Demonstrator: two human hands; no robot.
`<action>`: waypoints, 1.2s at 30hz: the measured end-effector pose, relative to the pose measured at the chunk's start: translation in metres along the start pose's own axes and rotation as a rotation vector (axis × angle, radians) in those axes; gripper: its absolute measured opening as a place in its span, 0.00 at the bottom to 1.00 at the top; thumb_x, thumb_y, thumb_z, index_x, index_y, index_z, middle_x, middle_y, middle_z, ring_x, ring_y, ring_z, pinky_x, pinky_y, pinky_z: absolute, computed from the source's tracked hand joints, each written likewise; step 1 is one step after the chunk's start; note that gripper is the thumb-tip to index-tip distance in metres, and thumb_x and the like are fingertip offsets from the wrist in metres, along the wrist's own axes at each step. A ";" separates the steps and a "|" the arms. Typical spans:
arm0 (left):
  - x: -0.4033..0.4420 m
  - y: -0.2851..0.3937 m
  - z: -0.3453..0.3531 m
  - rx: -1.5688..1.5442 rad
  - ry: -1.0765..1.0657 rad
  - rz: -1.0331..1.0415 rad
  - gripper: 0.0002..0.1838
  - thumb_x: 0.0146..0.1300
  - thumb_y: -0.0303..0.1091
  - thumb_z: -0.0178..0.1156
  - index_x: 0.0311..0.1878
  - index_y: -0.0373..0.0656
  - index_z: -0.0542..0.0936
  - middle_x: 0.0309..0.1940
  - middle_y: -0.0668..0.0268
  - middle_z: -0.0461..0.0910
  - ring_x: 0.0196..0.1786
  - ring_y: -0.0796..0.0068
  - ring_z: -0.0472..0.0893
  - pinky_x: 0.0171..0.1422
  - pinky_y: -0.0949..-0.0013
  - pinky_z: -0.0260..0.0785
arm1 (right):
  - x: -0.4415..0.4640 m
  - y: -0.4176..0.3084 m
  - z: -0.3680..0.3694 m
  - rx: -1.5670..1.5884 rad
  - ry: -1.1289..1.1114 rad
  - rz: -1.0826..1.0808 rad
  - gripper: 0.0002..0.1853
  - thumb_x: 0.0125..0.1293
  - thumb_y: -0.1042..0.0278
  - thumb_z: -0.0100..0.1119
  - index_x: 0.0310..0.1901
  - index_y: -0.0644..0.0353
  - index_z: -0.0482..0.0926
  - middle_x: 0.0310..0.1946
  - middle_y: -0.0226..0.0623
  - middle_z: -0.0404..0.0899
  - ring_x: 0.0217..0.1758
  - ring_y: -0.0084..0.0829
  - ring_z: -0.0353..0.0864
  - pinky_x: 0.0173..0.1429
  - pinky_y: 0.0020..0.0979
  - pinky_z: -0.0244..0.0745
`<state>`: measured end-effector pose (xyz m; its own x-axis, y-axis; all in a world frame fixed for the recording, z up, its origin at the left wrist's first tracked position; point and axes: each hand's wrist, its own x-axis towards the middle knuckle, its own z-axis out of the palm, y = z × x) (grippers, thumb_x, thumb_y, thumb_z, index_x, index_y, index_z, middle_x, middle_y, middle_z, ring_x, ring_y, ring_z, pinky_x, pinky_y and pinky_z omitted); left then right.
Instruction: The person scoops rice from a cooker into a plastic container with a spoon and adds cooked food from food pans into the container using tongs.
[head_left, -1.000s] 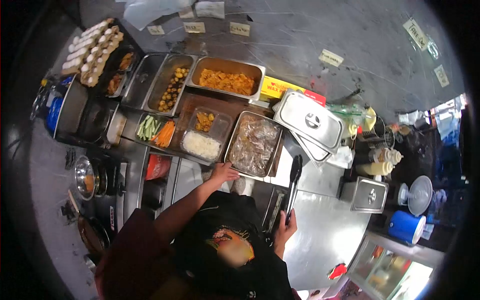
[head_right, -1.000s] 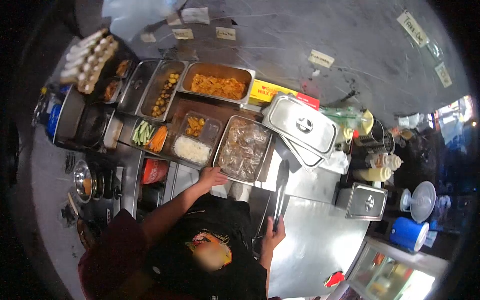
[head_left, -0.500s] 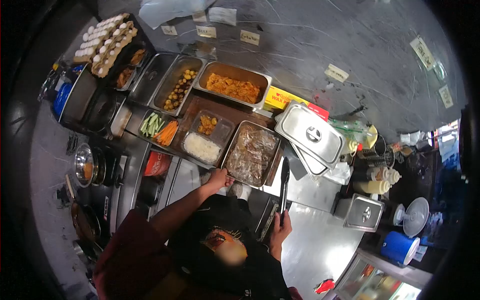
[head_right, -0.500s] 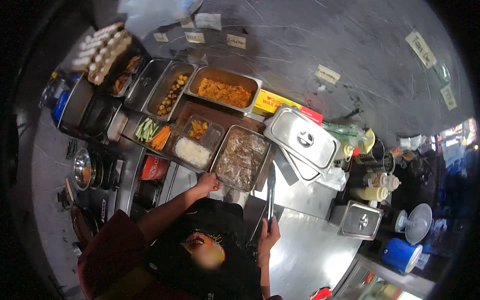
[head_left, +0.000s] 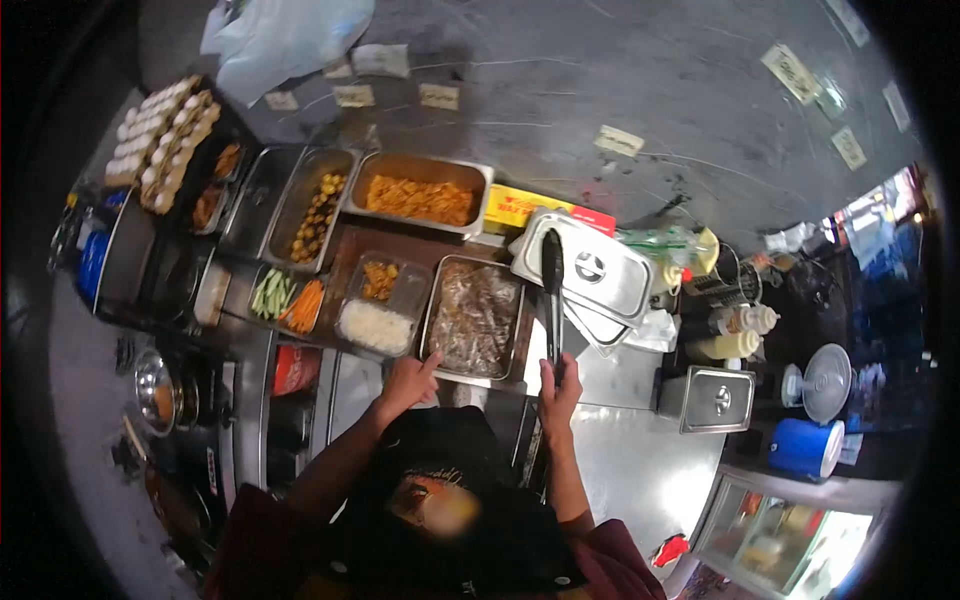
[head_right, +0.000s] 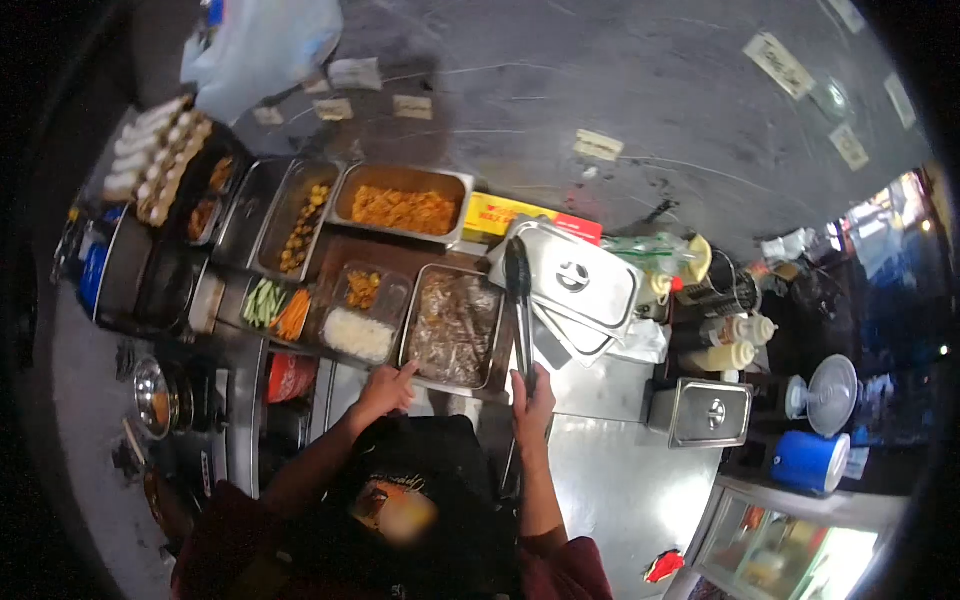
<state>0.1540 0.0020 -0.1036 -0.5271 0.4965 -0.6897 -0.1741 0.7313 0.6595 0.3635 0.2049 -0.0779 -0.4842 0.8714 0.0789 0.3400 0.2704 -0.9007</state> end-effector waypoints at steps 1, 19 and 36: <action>-0.002 0.024 -0.004 0.178 0.131 0.228 0.35 0.77 0.57 0.55 0.26 0.30 0.83 0.22 0.48 0.83 0.25 0.52 0.84 0.37 0.55 0.78 | -0.002 -0.012 -0.005 0.063 0.043 0.031 0.14 0.76 0.64 0.65 0.54 0.65 0.77 0.31 0.37 0.79 0.32 0.25 0.74 0.39 0.31 0.73; 0.187 0.261 0.166 1.122 0.246 1.351 0.10 0.64 0.29 0.59 0.48 0.41 0.82 0.49 0.60 0.81 0.59 0.58 0.79 0.62 0.54 0.71 | -0.155 0.018 -0.098 0.147 0.428 0.340 0.12 0.83 0.61 0.53 0.39 0.56 0.67 0.24 0.19 0.61 0.24 0.12 0.58 0.27 0.21 0.54; 0.236 0.184 -0.198 0.967 0.311 1.007 0.15 0.63 0.22 0.61 0.52 0.42 0.74 0.56 0.56 0.76 0.65 0.50 0.72 0.67 0.49 0.65 | -0.118 -0.033 -0.020 -0.169 0.502 0.289 0.08 0.80 0.67 0.55 0.46 0.65 0.74 0.31 0.32 0.72 0.35 0.24 0.67 0.41 0.29 0.68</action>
<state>-0.1670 0.1608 -0.0858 -0.2628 0.9577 0.1172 0.9357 0.2233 0.2732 0.4252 0.1013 -0.0492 0.0733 0.9949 0.0699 0.5441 0.0188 -0.8388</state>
